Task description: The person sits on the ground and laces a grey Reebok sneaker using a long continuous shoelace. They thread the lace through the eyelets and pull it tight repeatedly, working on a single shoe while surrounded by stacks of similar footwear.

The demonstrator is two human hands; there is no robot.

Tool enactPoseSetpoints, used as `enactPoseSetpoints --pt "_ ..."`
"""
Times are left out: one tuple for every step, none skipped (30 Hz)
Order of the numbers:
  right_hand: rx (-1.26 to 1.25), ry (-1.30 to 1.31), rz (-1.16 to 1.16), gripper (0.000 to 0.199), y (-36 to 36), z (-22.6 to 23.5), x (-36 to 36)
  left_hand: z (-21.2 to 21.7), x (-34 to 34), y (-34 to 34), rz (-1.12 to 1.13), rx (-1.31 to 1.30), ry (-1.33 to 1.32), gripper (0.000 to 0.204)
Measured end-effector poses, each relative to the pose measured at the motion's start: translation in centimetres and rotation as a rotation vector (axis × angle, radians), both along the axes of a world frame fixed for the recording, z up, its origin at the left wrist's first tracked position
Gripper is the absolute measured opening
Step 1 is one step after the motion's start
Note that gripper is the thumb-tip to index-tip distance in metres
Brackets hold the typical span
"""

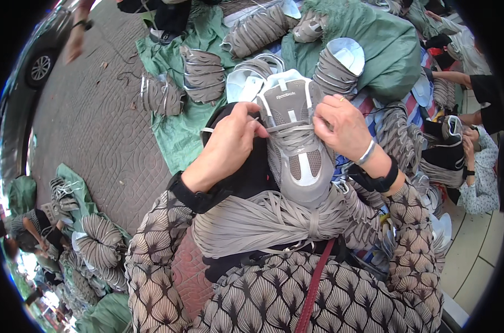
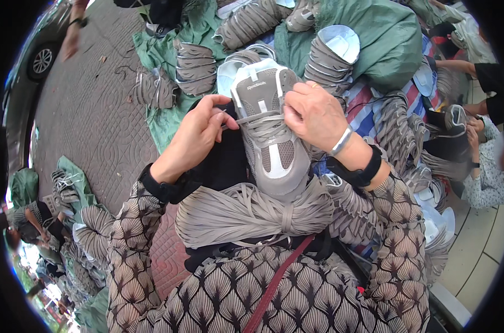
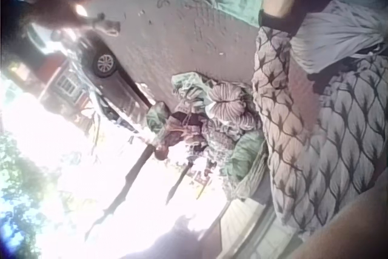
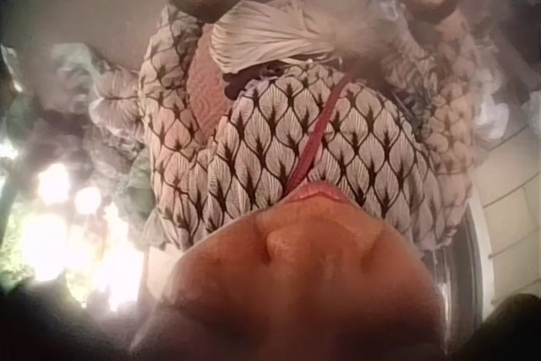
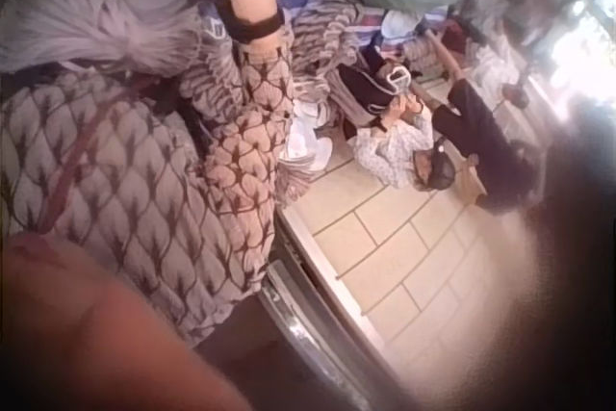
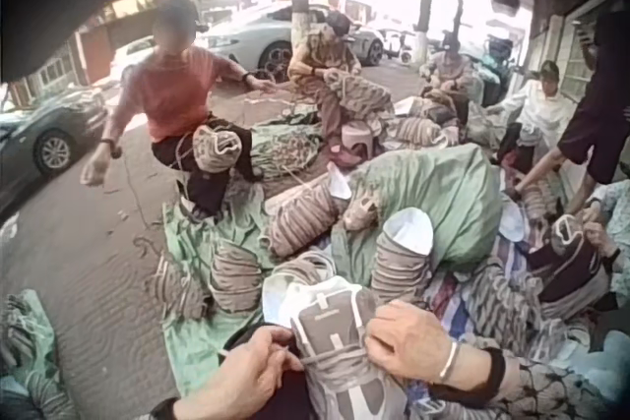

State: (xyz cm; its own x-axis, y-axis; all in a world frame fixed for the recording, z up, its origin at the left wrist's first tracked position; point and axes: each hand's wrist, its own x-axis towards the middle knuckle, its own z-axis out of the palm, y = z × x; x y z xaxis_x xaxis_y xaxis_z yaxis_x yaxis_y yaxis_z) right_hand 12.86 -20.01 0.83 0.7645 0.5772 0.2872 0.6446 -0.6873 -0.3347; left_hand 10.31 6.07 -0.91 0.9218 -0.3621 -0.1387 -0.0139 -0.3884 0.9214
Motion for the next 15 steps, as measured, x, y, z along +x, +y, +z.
enactPoseSetpoints --pt "0.006 0.010 -0.010 0.010 -0.1 0.0 -0.1 -0.2 -0.1 0.0 0.016 0.066 -0.030 0.035" --pt "0.020 0.010 -0.002 0.010 -0.1 -0.1 -0.1 -0.3 -0.1 -0.1 0.055 0.096 -0.069 0.024" --pt "0.023 0.027 -0.003 0.009 -0.3 -0.1 -0.1 -0.5 -0.1 -0.1 0.054 0.167 -0.106 0.021" --pt "0.026 0.040 -0.009 0.009 -0.3 -0.1 -0.2 -0.6 -0.1 -0.2 0.044 0.228 -0.171 0.017" --pt "0.031 0.052 -0.018 0.009 -0.4 -0.1 -0.2 -0.7 -0.2 -0.3 0.043 0.287 -0.223 0.014" --pt "0.045 0.064 -0.022 0.009 -0.5 -0.1 -0.3 -0.9 -0.2 -0.6 0.093 0.270 -0.401 0.011" --pt "0.056 0.073 -0.024 0.009 -0.5 -0.1 -0.3 -1.0 -0.4 -0.8 0.127 0.258 -0.431 0.010" --pt "0.065 0.083 -0.030 0.009 -0.5 -0.2 -0.3 -1.2 -0.5 -1.0 0.154 0.252 -0.449 0.010" --pt "0.071 0.099 -0.036 0.009 -0.5 -0.2 -0.4 -1.4 -0.6 -1.1 0.180 0.246 -0.467 0.010" --pt "0.077 0.091 -0.038 0.009 -0.5 -0.3 -0.4 -1.5 -0.7 -1.3 0.133 0.267 -0.405 0.010" --pt "0.080 0.089 -0.038 0.009 -0.5 -0.3 -0.4 -1.7 -1.0 -1.4 0.101 0.283 -0.324 0.010" --pt "0.084 0.087 -0.038 0.009 -0.5 -0.4 -0.4 -1.8 -1.2 -1.5 0.076 0.294 -0.249 0.010" --pt "0.088 0.090 -0.039 0.008 -0.5 -0.4 -0.5 -1.9 -1.5 -1.7 0.050 0.306 -0.175 0.011" --pt "0.091 0.094 -0.040 0.008 -0.5 -0.4 -0.5 -1.9 -1.6 -1.8 0.081 0.276 -0.226 0.014" --pt "0.095 0.098 -0.041 0.008 -0.5 -0.5 -0.5 -2.0 -1.6 -2.0 0.088 0.285 -0.220 0.014"
